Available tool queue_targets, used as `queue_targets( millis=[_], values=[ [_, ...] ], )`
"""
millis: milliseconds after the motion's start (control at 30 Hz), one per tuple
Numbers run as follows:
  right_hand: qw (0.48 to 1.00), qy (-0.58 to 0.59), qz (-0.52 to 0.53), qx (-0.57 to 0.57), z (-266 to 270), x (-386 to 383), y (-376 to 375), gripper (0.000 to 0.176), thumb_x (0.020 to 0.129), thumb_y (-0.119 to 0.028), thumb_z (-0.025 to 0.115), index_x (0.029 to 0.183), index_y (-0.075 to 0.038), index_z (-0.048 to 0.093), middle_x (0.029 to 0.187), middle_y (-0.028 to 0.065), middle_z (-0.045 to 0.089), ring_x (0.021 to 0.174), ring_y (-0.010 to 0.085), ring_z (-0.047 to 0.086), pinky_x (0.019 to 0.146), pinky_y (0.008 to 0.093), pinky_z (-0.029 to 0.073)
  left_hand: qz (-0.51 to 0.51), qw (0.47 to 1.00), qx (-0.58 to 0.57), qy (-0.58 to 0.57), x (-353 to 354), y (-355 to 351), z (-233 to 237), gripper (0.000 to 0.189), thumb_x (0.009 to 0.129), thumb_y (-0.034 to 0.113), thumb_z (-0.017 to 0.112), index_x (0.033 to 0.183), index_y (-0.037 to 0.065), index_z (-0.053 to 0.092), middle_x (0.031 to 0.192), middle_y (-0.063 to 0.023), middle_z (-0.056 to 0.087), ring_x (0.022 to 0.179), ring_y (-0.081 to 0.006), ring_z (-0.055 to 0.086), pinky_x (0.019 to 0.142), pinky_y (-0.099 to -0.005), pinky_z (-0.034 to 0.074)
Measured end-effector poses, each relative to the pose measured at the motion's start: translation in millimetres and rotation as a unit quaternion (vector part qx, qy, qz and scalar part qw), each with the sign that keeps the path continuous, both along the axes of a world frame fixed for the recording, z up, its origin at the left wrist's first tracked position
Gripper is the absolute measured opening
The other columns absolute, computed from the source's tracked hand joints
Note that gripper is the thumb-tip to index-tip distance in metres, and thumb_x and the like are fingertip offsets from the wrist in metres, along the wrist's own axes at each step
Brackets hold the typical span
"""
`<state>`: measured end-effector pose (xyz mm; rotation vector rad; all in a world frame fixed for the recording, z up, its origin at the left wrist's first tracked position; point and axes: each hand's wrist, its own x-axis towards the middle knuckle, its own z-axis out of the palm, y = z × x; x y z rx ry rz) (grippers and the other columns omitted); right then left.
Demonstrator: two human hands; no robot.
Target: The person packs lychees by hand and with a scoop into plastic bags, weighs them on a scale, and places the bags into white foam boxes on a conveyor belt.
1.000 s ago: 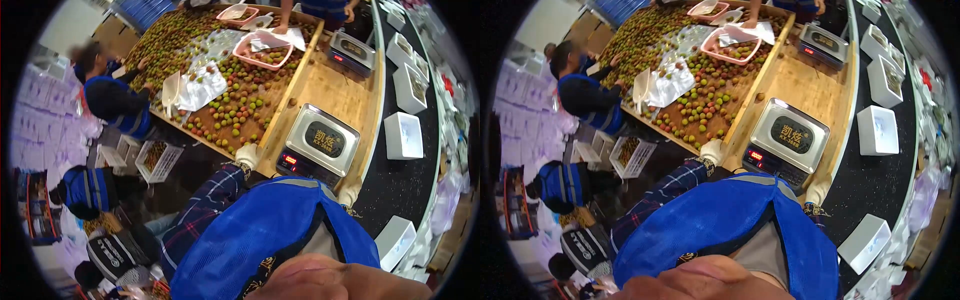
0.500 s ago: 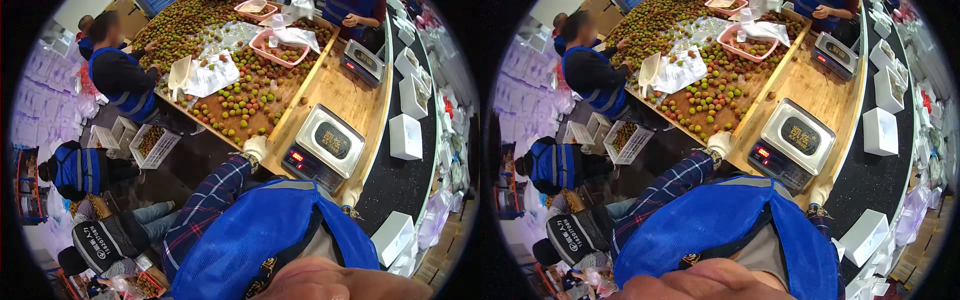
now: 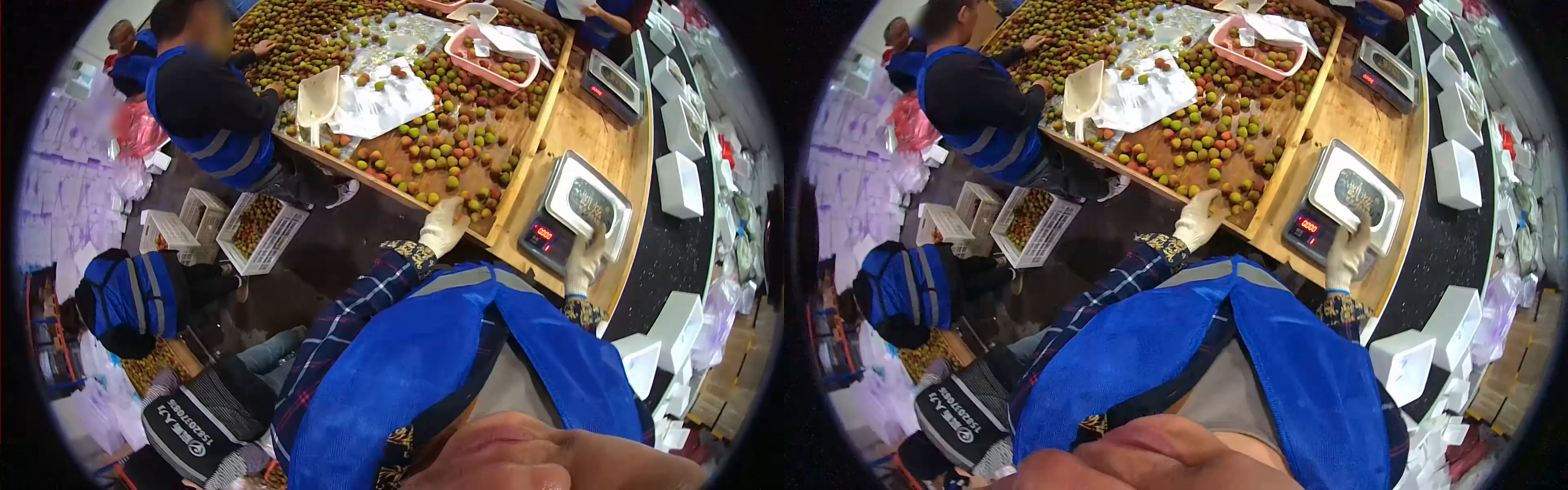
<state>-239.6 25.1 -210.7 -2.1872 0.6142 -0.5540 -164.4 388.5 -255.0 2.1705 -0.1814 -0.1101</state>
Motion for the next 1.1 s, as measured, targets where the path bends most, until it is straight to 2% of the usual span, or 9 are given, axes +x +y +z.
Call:
queue_targets(
  millis=[233, 333, 533, 567, 700, 733, 867, 933, 1100],
  values=[
    [0.972, 0.046, 0.174, 0.15, -22, 71, 78, 0.067, 0.107, -0.013, 0.061, 0.166, 0.002, 0.033, 0.153, 0.022, 0.058, 0.138, 0.0276, 0.06, 0.115, 0.0376, 0.049, 0.131, 0.99, 0.0, -0.052, 19, 79, -8, 0.047, 0.095, 0.025, 0.076, 0.135, 0.0, 0.066, 0.13, -0.0253, 0.07, 0.123, -0.0433, 0.065, 0.106, -0.0488, 0.053],
    [0.92, 0.058, 0.188, 0.338, -33, 118, 102, 0.066, 0.107, -0.018, 0.065, 0.163, 0.003, 0.037, 0.145, 0.0195, 0.064, 0.131, 0.0255, 0.064, 0.11, 0.0352, 0.052, 0.158, 0.983, -0.004, -0.088, 34, 109, -2, 0.049, 0.096, 0.024, 0.075, 0.137, -0.001, 0.065, 0.133, -0.0265, 0.069, 0.125, -0.0435, 0.065, 0.11, -0.0478, 0.051],
    [0.88, 0.127, 0.236, 0.392, -33, 222, 161, 0.07, 0.106, -0.021, 0.067, 0.164, 0.004, 0.037, 0.143, 0.0173, 0.065, 0.122, 0.0199, 0.066, 0.1, 0.0309, 0.056, 0.217, 0.974, 0.06, -0.023, 86, 178, 10, 0.053, 0.094, 0.023, 0.078, 0.139, -0.002, 0.063, 0.133, -0.0259, 0.068, 0.125, -0.0424, 0.065, 0.108, -0.0485, 0.051],
    [0.878, 0.13, 0.248, 0.388, -63, 249, 165, 0.071, 0.106, -0.022, 0.069, 0.164, 0.003, 0.037, 0.142, 0.0157, 0.065, 0.119, 0.0177, 0.067, 0.098, 0.0297, 0.056, 0.223, 0.972, 0.067, -0.026, 96, 193, 5, 0.054, 0.094, 0.023, 0.078, 0.14, -0.002, 0.063, 0.133, -0.0261, 0.068, 0.124, -0.043, 0.065, 0.108, -0.0488, 0.051],
    [0.902, 0.188, 0.329, 0.21, -100, 351, 206, 0.087, 0.101, -0.05, 0.069, 0.164, 0.002, 0.04, 0.157, 0.0259, 0.057, 0.144, 0.0384, 0.057, 0.118, 0.0406, 0.045, 0.235, 0.955, 0.174, -0.052, 132, 242, 15, 0.057, 0.092, 0.025, 0.078, 0.141, 0.0, 0.062, 0.131, -0.0272, 0.067, 0.122, -0.0466, 0.064, 0.105, -0.0508, 0.052],
    [0.904, 0.209, 0.316, 0.2, -61, 360, 224, 0.086, 0.098, -0.049, 0.071, 0.162, 0.001, 0.043, 0.153, 0.0255, 0.061, 0.141, 0.036, 0.06, 0.116, 0.0393, 0.047, 0.239, 0.955, 0.166, -0.056, 142, 252, 18, 0.056, 0.092, 0.025, 0.079, 0.139, 0.002, 0.063, 0.127, -0.0272, 0.067, 0.119, -0.0471, 0.064, 0.102, -0.0517, 0.052],
    [0.888, 0.242, 0.369, 0.134, -51, 428, 272, 0.086, 0.09, -0.053, 0.074, 0.154, 0.001, 0.052, 0.137, 0.0265, 0.07, 0.127, 0.0357, 0.069, 0.109, 0.0416, 0.051, 0.286, 0.936, 0.191, -0.081, 185, 292, 18, 0.051, 0.086, 0.023, 0.081, 0.13, 0.002, 0.067, 0.12, -0.027, 0.068, 0.111, -0.0484, 0.066, 0.096, -0.054, 0.054],
    [0.929, 0.168, 0.32, 0.076, -74, 448, 298, 0.077, 0.089, -0.048, 0.074, 0.146, 0.001, 0.056, 0.128, 0.0285, 0.072, 0.122, 0.041, 0.071, 0.105, 0.0449, 0.053, 0.287, 0.931, 0.224, -0.016, 204, 301, 37, 0.047, 0.084, 0.018, 0.08, 0.127, 0.002, 0.067, 0.114, -0.0252, 0.071, 0.107, -0.0493, 0.067, 0.093, -0.0558, 0.055],
    [0.92, 0.245, 0.304, -0.02, -108, 493, 331, 0.087, 0.085, -0.047, 0.077, 0.153, -0.002, 0.047, 0.135, 0.0335, 0.067, 0.128, 0.045, 0.065, 0.106, 0.0485, 0.054, 0.21, 0.924, 0.32, 0.006, 254, 347, 2, 0.06, 0.08, 0.025, 0.082, 0.132, 0.005, 0.061, 0.107, -0.0237, 0.071, 0.099, -0.046, 0.071, 0.086, -0.0578, 0.055]
  ],
)
